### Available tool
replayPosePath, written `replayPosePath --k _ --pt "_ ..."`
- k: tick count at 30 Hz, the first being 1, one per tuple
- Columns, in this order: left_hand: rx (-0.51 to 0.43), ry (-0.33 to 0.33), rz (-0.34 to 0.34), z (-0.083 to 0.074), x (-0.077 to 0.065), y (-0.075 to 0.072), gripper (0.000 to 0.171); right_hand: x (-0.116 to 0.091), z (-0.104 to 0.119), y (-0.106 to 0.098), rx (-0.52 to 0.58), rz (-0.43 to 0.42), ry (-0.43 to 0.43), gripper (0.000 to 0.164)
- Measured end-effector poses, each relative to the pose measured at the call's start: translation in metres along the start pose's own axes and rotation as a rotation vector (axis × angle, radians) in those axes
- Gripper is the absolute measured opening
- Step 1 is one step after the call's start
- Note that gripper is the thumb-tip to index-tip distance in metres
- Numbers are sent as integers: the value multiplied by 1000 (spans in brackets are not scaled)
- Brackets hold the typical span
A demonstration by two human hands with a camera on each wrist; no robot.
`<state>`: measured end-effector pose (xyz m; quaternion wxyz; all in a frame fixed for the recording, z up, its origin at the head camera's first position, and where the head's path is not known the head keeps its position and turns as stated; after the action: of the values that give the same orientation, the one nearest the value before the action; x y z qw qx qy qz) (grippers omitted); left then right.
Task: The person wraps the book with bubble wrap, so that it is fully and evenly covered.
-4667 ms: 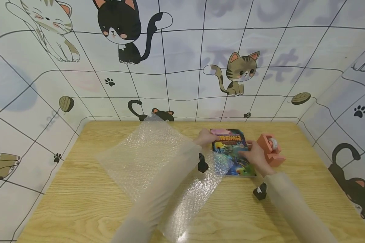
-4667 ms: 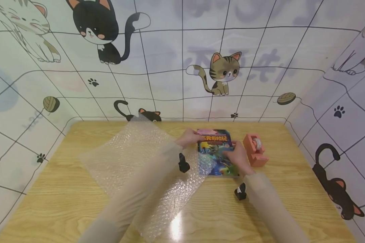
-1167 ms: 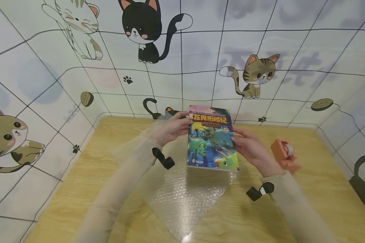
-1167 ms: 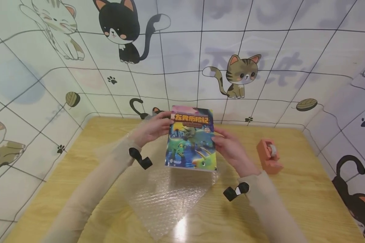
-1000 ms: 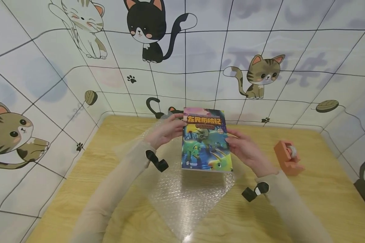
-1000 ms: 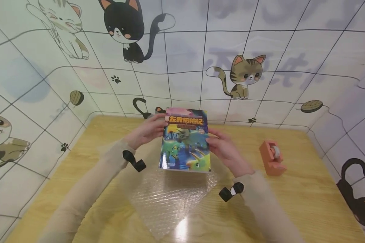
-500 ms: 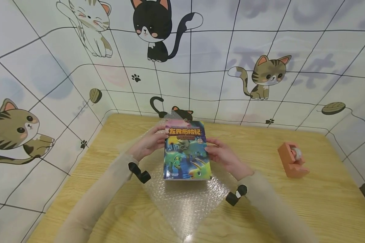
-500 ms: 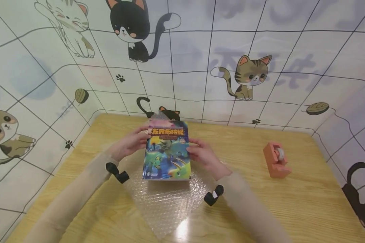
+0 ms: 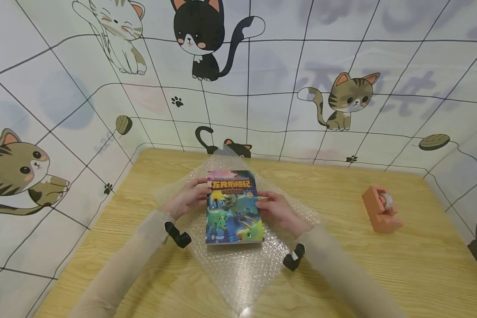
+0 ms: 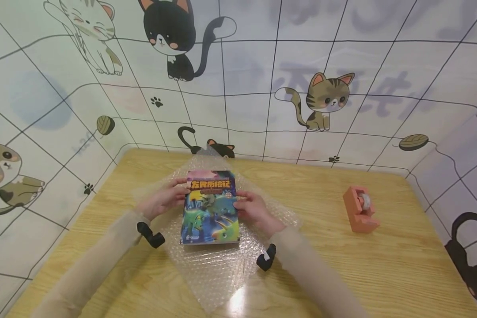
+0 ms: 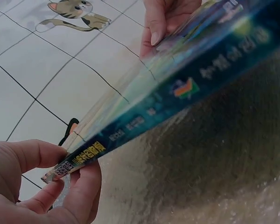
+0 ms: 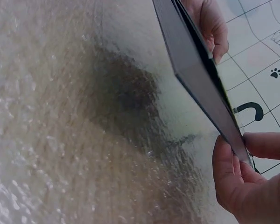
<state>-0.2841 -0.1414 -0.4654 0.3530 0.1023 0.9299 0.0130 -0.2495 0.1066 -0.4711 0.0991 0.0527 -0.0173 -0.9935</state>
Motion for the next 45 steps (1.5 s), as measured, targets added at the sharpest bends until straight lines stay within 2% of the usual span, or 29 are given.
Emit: replayPosePath --k 9,15,19,27,33,36,39,45 --pt "105 -18 -124 13 9 -11 51 6 -11 8 -85 -18 32 48" --pt "130 27 -133 15 12 -10 51 7 -17 9 -130 -25 48 48" --pt "159 42 -166 16 12 -10 49 7 -17 10 -150 -18 38 47" --pt "351 76 -277 13 9 -9 45 5 -4 18 -324 30 6 45" --pt "548 167 -340 8 5 -7 43 5 -1 20 -417 47 3 48" --pt "617 222 -368 6 3 -6 42 6 -1 19 -418 53 -1 45" --pt "631 266 -354 7 2 -6 44 6 -2 17 -393 51 13 42" --pt "638 325 -185 17 -3 -4 53 5 -5 12 -383 58 40 44"
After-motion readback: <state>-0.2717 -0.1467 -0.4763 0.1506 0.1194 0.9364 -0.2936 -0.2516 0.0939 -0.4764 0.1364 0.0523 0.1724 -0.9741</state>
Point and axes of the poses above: each hand's wrist, its own x-axis towards the middle knuckle, its own y-axis out of the palm, z = x × y, the point moved 6 cm from there along x, towards the middle knuckle, and after that the axes turned 14 degrees about -y, right-handed, at the moved point
